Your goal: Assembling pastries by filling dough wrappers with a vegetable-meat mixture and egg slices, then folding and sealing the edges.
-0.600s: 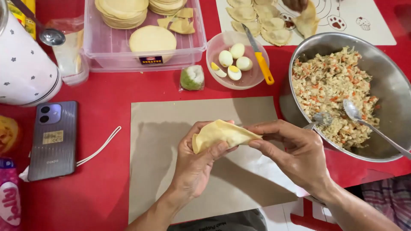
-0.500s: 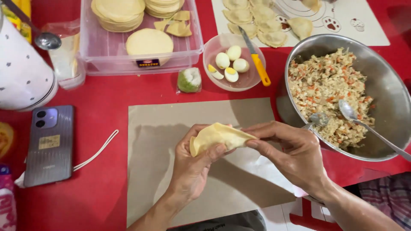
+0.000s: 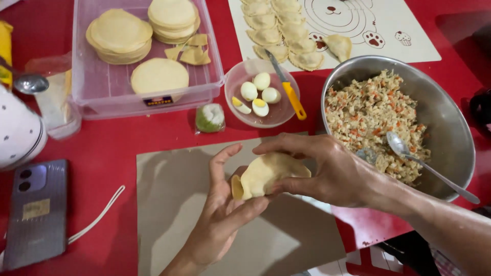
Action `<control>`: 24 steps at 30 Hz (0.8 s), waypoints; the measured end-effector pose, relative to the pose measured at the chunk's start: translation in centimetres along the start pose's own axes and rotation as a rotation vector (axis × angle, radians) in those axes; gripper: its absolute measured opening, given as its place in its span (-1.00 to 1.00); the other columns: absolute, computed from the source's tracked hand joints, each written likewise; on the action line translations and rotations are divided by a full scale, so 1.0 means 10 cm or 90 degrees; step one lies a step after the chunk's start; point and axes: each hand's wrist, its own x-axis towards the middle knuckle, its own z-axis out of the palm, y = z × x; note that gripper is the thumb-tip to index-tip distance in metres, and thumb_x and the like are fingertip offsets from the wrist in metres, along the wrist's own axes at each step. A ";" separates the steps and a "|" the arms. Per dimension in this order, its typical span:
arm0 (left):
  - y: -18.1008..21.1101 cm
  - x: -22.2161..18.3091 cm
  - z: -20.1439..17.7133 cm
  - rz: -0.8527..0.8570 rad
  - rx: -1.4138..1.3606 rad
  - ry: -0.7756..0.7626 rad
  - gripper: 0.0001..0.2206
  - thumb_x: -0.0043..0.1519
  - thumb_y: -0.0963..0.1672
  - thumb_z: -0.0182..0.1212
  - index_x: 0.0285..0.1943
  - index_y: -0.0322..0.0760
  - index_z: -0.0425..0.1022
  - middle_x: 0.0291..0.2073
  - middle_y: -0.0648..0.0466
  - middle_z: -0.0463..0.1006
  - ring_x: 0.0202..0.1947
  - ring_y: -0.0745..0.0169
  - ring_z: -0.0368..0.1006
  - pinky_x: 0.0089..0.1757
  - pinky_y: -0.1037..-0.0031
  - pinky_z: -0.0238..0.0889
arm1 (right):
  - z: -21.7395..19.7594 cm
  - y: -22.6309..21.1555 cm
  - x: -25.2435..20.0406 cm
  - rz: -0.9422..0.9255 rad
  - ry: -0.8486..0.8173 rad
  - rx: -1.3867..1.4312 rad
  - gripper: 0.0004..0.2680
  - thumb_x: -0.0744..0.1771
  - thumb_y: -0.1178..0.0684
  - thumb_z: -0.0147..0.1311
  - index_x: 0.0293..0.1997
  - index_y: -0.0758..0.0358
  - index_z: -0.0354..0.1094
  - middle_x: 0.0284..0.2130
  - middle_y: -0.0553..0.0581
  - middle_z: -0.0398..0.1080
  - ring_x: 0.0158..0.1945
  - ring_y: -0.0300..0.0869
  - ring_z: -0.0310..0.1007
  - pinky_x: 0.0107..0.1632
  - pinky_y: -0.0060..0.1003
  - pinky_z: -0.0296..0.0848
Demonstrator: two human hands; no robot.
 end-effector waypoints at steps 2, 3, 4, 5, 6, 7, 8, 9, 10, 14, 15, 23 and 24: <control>0.03 0.06 -0.05 0.009 -0.078 -0.065 -0.23 0.27 -0.17 0.30 0.54 -0.05 -0.22 0.09 -0.24 0.36 0.09 -0.01 0.41 0.21 0.18 0.21 | -0.11 0.06 0.08 0.064 -0.023 0.108 -0.61 0.22 0.01 0.33 0.14 0.14 0.41 0.02 0.13 0.60 -0.04 -0.10 0.71 -0.06 -0.29 0.75; 0.05 0.09 -0.07 0.018 -0.160 -0.127 -0.21 0.35 -0.16 0.31 0.57 -0.08 -0.30 0.26 -0.42 0.36 0.23 -0.26 0.40 0.31 0.00 0.15 | -0.17 0.10 0.12 0.129 -0.050 0.217 -0.63 0.20 0.09 0.33 0.11 0.17 0.42 0.01 0.18 0.61 -0.08 -0.07 0.77 -0.06 -0.30 0.85; 0.01 0.13 -0.13 0.016 -0.160 -0.128 -0.21 0.35 -0.16 0.31 0.57 -0.08 -0.30 0.26 -0.42 0.36 0.23 -0.26 0.40 0.31 0.00 0.15 | -0.25 0.15 0.15 0.131 -0.049 0.217 -0.63 0.20 0.09 0.33 0.11 0.17 0.42 0.01 0.18 0.61 -0.08 -0.07 0.77 -0.06 -0.30 0.85; -0.03 0.17 -0.19 0.020 -0.129 -0.121 -0.27 0.36 -0.11 0.27 0.55 -0.10 -0.24 0.23 -0.38 0.34 0.21 -0.38 0.42 0.26 -0.02 0.25 | -0.35 0.20 0.18 0.191 -0.045 0.318 -0.65 0.23 0.21 0.29 0.13 0.27 0.44 -0.07 0.21 0.63 -0.14 -0.06 0.74 -0.19 -0.32 0.79; -0.07 0.22 -0.26 0.023 -0.097 -0.115 -0.34 0.37 -0.07 0.23 0.52 -0.11 -0.19 0.19 -0.34 0.32 0.20 -0.49 0.44 0.21 -0.05 0.34 | -0.44 0.25 0.21 0.252 -0.039 0.420 -0.67 0.25 0.33 0.25 0.14 0.37 0.45 -0.14 0.24 0.64 -0.20 -0.06 0.72 -0.31 -0.34 0.73; -0.12 0.26 -0.31 0.023 -0.098 -0.117 -0.34 0.37 -0.07 0.23 0.52 -0.11 -0.19 0.19 -0.34 0.32 0.20 -0.49 0.44 0.21 -0.05 0.34 | -0.58 0.22 0.29 0.253 -0.037 0.418 -0.67 0.25 0.33 0.25 0.14 0.37 0.45 -0.14 0.24 0.64 -0.20 -0.06 0.72 -0.31 -0.34 0.73; -0.16 0.29 -0.36 0.028 -0.010 -0.051 -0.41 0.31 -0.03 0.25 0.41 -0.25 0.03 0.11 -0.34 0.47 0.10 -0.32 0.53 0.11 0.06 0.43 | -0.73 0.19 0.38 0.351 0.048 0.288 -0.67 0.24 0.33 0.21 0.13 0.33 0.48 -0.20 0.25 0.65 -0.31 -0.03 0.68 -0.22 -0.24 0.73; -0.21 0.32 -0.41 0.031 0.078 0.015 -0.45 0.24 0.01 0.28 0.30 -0.38 0.24 0.02 -0.33 0.61 0.00 -0.15 0.62 0.00 0.17 0.52 | -0.88 0.15 0.46 0.450 0.129 0.156 -0.67 0.24 0.33 0.17 0.11 0.28 0.51 -0.26 0.25 0.66 -0.41 0.00 0.65 -0.14 -0.14 0.74; -0.27 0.33 -0.48 0.029 0.077 0.013 -0.45 0.24 0.01 0.28 0.30 -0.38 0.24 0.02 -0.33 0.61 0.00 -0.15 0.62 0.00 0.17 0.52 | -1.01 0.23 0.53 0.452 0.131 0.155 -0.67 0.24 0.33 0.17 0.11 0.28 0.51 -0.26 0.25 0.66 -0.41 0.00 0.65 -0.14 -0.14 0.74; -0.56 0.38 -0.77 0.117 0.149 0.096 -0.63 0.26 -0.12 0.23 0.17 -0.50 0.39 -0.12 -0.28 0.67 -0.05 -0.09 0.64 -0.02 0.22 0.54 | -1.58 0.94 0.79 0.333 0.302 0.081 -0.71 0.32 0.20 0.18 0.18 0.29 0.34 -0.15 0.17 0.57 -0.20 -0.15 0.62 -0.16 -0.35 0.62; -0.63 0.39 -0.85 0.150 0.154 0.104 -0.63 0.26 -0.11 0.25 0.14 -0.52 0.41 -0.15 -0.29 0.68 -0.08 -0.10 0.65 -0.04 0.23 0.54 | -1.73 1.21 0.85 0.296 0.330 0.077 -0.73 0.33 0.19 0.22 0.15 0.27 0.34 -0.13 0.12 0.56 -0.14 -0.22 0.63 -0.10 -0.44 0.64; -0.98 0.40 -1.30 0.091 0.224 0.122 -0.71 0.24 -0.21 0.21 0.13 -0.50 0.47 -0.13 -0.24 0.75 -0.06 0.05 0.71 0.02 0.38 0.52 | -2.04 3.18 1.44 0.460 0.311 -0.113 -0.63 0.28 0.18 0.35 0.19 0.31 0.34 -0.06 0.33 0.39 -0.22 0.04 0.47 -0.40 -0.26 0.49; -1.02 0.38 -1.40 0.048 0.243 0.094 -0.70 0.22 -0.26 0.21 0.15 -0.45 0.47 -0.07 -0.20 0.75 -0.03 0.08 0.71 0.07 0.38 0.49 | -2.01 3.32 1.50 0.504 0.297 -0.153 -0.61 0.27 0.13 0.38 0.19 0.28 0.34 -0.05 0.32 0.39 -0.32 -0.02 0.42 -0.61 -0.30 0.31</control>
